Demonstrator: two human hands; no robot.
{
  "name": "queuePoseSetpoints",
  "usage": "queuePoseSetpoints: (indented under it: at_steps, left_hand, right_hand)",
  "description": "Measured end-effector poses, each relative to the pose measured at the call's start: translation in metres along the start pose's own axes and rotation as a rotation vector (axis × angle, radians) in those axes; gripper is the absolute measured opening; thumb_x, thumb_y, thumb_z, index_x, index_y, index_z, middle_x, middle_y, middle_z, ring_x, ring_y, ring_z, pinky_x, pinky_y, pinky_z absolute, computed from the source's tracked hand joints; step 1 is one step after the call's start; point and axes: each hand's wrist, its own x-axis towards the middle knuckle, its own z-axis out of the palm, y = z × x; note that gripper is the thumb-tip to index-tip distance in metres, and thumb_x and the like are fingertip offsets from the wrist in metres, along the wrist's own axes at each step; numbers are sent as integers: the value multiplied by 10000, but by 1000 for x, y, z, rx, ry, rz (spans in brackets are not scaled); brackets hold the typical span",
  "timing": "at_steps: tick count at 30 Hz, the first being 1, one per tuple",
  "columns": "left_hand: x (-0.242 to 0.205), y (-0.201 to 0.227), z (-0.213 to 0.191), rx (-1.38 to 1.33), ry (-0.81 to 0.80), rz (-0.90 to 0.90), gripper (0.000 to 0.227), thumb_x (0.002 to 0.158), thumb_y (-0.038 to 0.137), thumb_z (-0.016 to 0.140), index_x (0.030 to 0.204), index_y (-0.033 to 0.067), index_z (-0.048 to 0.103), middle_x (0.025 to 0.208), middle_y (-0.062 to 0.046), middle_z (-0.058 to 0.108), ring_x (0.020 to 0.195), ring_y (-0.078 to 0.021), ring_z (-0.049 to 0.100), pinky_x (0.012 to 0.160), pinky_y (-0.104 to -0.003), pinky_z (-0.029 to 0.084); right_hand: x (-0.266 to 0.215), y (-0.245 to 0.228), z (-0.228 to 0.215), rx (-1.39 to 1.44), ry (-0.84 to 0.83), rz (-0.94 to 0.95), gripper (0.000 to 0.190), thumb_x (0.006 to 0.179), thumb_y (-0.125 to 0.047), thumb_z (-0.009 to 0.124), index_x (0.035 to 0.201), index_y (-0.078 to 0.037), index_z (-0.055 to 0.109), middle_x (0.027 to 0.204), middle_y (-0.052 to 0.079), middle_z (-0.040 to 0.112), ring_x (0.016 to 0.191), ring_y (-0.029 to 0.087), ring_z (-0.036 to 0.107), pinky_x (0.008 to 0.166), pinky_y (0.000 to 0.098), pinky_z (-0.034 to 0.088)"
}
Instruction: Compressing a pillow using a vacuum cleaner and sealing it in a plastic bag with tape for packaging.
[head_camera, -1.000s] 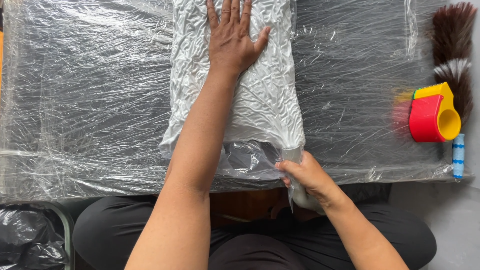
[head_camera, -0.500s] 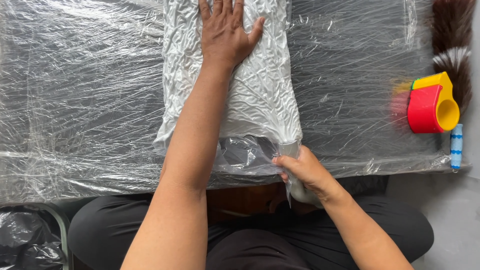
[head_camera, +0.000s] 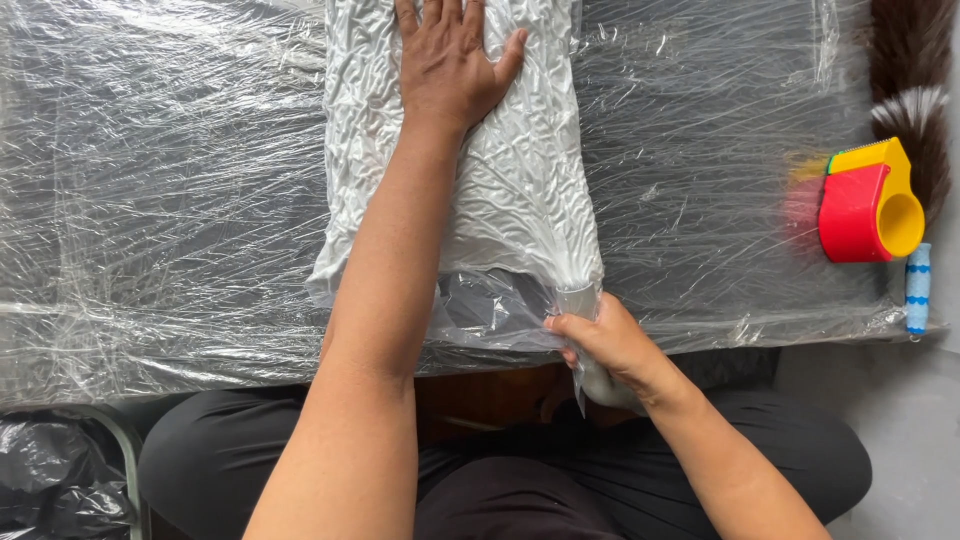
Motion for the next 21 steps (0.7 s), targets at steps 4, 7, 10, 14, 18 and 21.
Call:
queuePoseSetpoints:
  at_steps: [4,7,10,14,18,21]
  left_hand:
    - [-1,-1,1,-15,26,14,769,1057,637,419,1570,64,404,1619,-150,362,1503,-333,274,1203,-542,12]
    - [0,0,1,-11,-4,1,761,1065,636,417,1586,83,370,1637,-133,334,1518,-318,246,1210,-534,8]
    - [0,-1,3,-19,-23,-2,780,1054,641,375,1585,70,368,1637,-149,334,1519,-323,243,1208,-538,-12]
    - [0,-1,4,-6,-9,-4,796,1060,652,392,1584,53,378,1636,-156,318,1517,-325,230,1209,-541,1]
    - [1,-1,3,-1,-57,-15,815,1058,665,345,1604,60,342,1655,-157,268,1530,-325,179,1211,-542,-18]
    - [0,0,1,-5,-49,-5,813,1061,656,348,1601,49,345,1652,-173,272,1529,-334,180,1209,-545,-29]
  right_hand:
    - [1,3,-2,-9,7,1,61,847,-23,670,867,19,632,650,95,589,521,164,532,476,290,457]
    - [1,3,-2,-12,6,1,57,847,-16,673,867,21,634,648,96,590,516,166,534,473,291,461]
    - [-1,1,-1,-16,-8,-12,58,852,-26,670,865,20,636,646,93,590,526,161,537,486,287,466]
    - [1,3,-2,-13,-7,-17,58,852,-24,673,863,16,633,634,93,589,520,161,539,477,285,463]
    - [0,1,0,10,5,9,71,850,-16,667,880,37,631,667,108,595,534,161,527,473,286,456]
    - [1,3,0,36,7,14,90,847,-7,669,911,39,625,676,111,592,535,164,521,465,287,451]
